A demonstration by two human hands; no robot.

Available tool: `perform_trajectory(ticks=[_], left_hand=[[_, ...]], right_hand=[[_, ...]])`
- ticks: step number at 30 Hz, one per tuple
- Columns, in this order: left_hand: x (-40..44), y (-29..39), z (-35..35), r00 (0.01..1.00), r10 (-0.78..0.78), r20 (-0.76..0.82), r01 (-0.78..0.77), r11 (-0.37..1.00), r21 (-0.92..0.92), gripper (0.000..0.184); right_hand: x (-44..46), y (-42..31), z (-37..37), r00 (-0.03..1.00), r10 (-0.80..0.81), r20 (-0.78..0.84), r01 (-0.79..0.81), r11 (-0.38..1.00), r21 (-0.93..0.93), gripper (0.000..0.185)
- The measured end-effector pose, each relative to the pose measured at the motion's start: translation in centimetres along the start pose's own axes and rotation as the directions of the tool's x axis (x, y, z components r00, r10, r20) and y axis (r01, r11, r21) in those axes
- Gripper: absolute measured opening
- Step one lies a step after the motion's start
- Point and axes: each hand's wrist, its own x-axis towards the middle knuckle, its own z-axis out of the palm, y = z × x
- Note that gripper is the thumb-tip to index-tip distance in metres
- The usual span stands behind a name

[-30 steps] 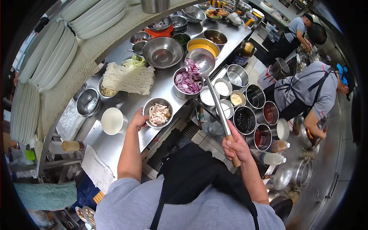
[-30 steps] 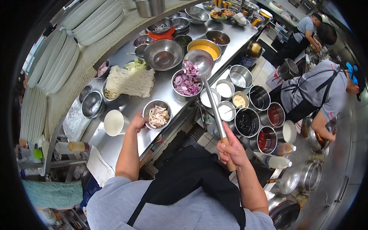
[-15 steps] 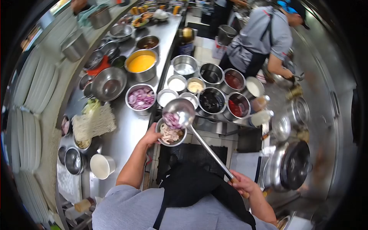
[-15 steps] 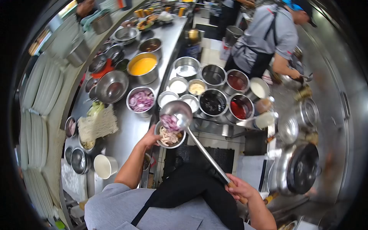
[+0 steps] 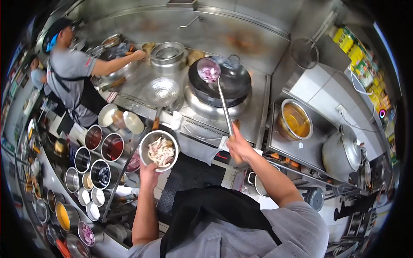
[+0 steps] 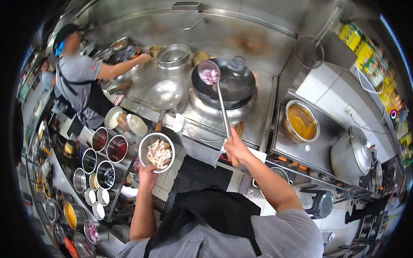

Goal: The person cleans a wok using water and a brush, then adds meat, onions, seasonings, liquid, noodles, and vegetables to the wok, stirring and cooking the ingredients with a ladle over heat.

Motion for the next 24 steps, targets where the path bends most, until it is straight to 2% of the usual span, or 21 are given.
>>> perform_trajectory(ticks=[1, 2, 3, 5, 6, 8, 9, 10, 12, 13, 14, 17, 20, 21, 24], left_hand=[[1.0, -1.4, 2.1, 1.000, -0.017, 0.023, 0.016, 0.999, 0.046, 0.060], [2.0, -2.5, 3.8, 0.998, -0.035, 0.045, 0.031, 0.996, 0.089, 0.058], [3.3, -4.3, 4.9, 0.997, -0.056, 0.052, 0.049, 0.992, 0.120, 0.055], [3.5, -5.3, 9.0, 0.995, -0.086, 0.048, 0.081, 0.992, 0.096, 0.056], [3.6, -5.5, 10.3, 0.994, -0.104, 0.042, 0.100, 0.991, 0.093, 0.057], [3.0, -5.2, 11.8, 0.996, -0.081, 0.045, 0.076, 0.992, 0.097, 0.059], [2.8, -5.0, 11.8, 0.995, -0.098, 0.005, 0.097, 0.991, 0.097, 0.062], [2.9, -5.0, 10.9, 0.994, -0.098, 0.053, 0.093, 0.991, 0.094, 0.065], [2.8, -4.6, 8.2, 0.987, -0.147, 0.064, 0.137, 0.980, 0.142, 0.066], [3.0, -4.3, 6.6, 0.986, -0.142, 0.092, 0.124, 0.976, 0.178, 0.067], [2.8, -4.6, 5.5, 0.985, -0.145, 0.095, 0.126, 0.975, 0.181, 0.067], [2.6, -2.9, 3.2, 0.983, -0.172, -0.062, 0.181, 0.970, 0.165, 0.070], [2.7, -1.8, 0.4, 0.979, -0.169, -0.117, 0.183, 0.977, 0.112, 0.069], [2.8, -1.4, -0.4, 0.977, -0.179, -0.113, 0.192, 0.975, 0.113, 0.069], [3.8, -1.0, -3.0, 0.975, -0.195, -0.111, 0.206, 0.973, 0.101, 0.069]], right_hand=[[4.1, 1.3, -2.0, 0.988, -0.069, -0.135, 0.033, 0.967, -0.251, 0.090], [7.6, 2.1, -3.8, 0.954, -0.165, -0.250, 0.023, 0.872, -0.490, 0.089], [9.8, 2.6, -6.0, 0.950, -0.172, -0.261, 0.029, 0.880, -0.474, 0.089], [12.5, 3.0, -9.5, 0.939, -0.161, -0.303, -0.148, 0.607, -0.781, 0.084], [11.8, 1.7, -9.2, 0.939, -0.164, -0.302, -0.143, 0.613, -0.777, 0.084], [7.9, -1.7, -6.9, 0.916, 0.079, -0.393, -0.321, 0.730, -0.603, 0.082], [9.5, 1.2, -8.3, 0.926, -0.016, -0.378, -0.260, 0.698, -0.667, 0.085], [10.1, 1.3, -9.3, 0.926, -0.014, -0.377, -0.262, 0.695, -0.670, 0.085], [10.6, 1.9, -10.4, 0.959, -0.054, -0.278, -0.170, 0.674, -0.719, 0.086], [11.9, 2.9, -11.2, 0.963, -0.128, -0.238, -0.096, 0.661, -0.744, 0.088], [12.9, 3.5, -12.5, 0.962, -0.127, -0.242, -0.099, 0.664, -0.742, 0.088], [14.7, 1.4, -12.4, 0.952, -0.116, -0.285, -0.160, 0.606, -0.779, 0.089], [15.4, 0.5, -10.6, 0.858, -0.051, -0.512, -0.287, 0.779, -0.558, 0.090], [16.0, 0.6, -10.1, 0.853, -0.055, -0.519, -0.291, 0.776, -0.560, 0.090], [17.6, 0.6, -7.7, 0.835, 0.039, -0.549, -0.293, 0.876, -0.383, 0.092]])
